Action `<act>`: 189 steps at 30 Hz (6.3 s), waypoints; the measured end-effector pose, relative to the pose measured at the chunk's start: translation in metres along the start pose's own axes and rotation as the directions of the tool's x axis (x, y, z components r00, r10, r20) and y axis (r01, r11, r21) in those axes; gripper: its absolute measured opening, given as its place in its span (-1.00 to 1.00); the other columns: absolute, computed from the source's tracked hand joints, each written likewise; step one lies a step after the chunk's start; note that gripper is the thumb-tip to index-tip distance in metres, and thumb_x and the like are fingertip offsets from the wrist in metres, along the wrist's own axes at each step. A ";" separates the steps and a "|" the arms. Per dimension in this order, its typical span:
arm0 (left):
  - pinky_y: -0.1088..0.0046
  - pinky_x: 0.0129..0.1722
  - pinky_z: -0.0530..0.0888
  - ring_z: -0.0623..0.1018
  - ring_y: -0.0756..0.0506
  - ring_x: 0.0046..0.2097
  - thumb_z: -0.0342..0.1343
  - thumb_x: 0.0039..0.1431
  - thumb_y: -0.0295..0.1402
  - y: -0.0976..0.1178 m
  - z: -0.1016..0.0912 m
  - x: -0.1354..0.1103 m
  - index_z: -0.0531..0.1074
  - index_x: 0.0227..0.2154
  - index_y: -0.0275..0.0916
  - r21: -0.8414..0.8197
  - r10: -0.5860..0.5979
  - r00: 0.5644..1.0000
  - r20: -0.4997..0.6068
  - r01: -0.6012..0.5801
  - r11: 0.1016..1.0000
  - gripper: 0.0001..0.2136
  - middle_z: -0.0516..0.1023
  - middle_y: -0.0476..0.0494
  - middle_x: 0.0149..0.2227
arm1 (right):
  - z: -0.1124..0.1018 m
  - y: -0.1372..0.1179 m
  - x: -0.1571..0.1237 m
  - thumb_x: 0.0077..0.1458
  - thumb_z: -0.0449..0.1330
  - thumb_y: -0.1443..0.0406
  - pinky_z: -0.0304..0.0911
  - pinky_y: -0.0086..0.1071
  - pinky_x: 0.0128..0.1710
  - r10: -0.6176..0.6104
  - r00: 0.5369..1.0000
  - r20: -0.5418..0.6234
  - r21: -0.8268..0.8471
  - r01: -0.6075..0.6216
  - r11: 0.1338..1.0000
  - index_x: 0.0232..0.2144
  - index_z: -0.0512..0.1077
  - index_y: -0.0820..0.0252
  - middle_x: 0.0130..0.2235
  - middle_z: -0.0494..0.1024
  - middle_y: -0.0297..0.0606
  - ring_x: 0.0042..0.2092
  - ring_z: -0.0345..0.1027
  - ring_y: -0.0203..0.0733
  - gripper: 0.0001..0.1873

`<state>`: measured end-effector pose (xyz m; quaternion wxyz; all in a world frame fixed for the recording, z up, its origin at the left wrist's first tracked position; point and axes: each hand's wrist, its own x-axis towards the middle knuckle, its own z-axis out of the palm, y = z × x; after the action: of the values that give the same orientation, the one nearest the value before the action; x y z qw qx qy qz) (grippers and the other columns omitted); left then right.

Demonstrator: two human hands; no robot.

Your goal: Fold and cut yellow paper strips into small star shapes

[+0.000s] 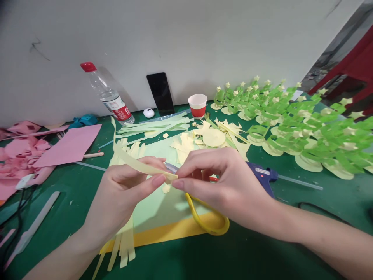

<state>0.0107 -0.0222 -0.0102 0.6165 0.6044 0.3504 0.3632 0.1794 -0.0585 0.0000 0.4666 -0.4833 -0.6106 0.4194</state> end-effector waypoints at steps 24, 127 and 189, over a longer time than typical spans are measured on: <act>0.56 -0.30 0.43 0.50 0.01 -0.36 0.22 0.00 -0.43 -0.001 0.001 0.001 0.58 -0.52 -0.12 0.114 0.073 0.996 -0.058 -0.066 0.991 -0.91 0.57 0.06 -0.47 | 0.002 0.007 -0.002 -0.14 0.35 0.30 0.11 -0.58 -0.76 0.082 0.996 0.019 0.166 -0.084 0.983 -0.63 0.46 0.19 -0.63 0.38 -0.41 -0.66 0.14 -0.45 -0.85; 0.42 -0.20 0.46 0.55 -0.08 -0.42 0.15 0.07 -0.34 0.000 0.003 0.003 0.51 -0.61 -0.21 0.538 0.206 0.978 0.043 -0.196 0.819 -0.82 0.56 0.02 -0.58 | 0.010 0.003 0.004 -0.19 0.19 0.34 0.14 -0.58 -0.72 0.152 0.984 -0.095 0.019 -0.151 0.988 -0.66 0.36 0.21 -0.62 0.42 -0.33 -0.64 0.21 -0.40 -0.90; 0.64 -0.50 0.44 0.50 0.04 -0.49 0.18 -0.08 -0.57 0.001 0.000 0.009 0.56 -0.60 -0.25 0.172 0.049 0.997 -0.066 -0.037 0.984 -0.87 0.56 0.03 -0.56 | -0.003 0.013 0.009 -0.02 0.16 0.32 0.20 -0.49 -0.60 -0.022 0.994 0.106 -0.235 0.046 0.971 -0.56 0.47 0.19 -0.57 0.49 -0.34 -0.55 0.29 -0.33 -0.86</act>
<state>0.0153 -0.0141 -0.0093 0.5417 0.6494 0.3884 0.3661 0.1839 -0.0477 -0.0104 0.3810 -0.5027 -0.6875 0.3597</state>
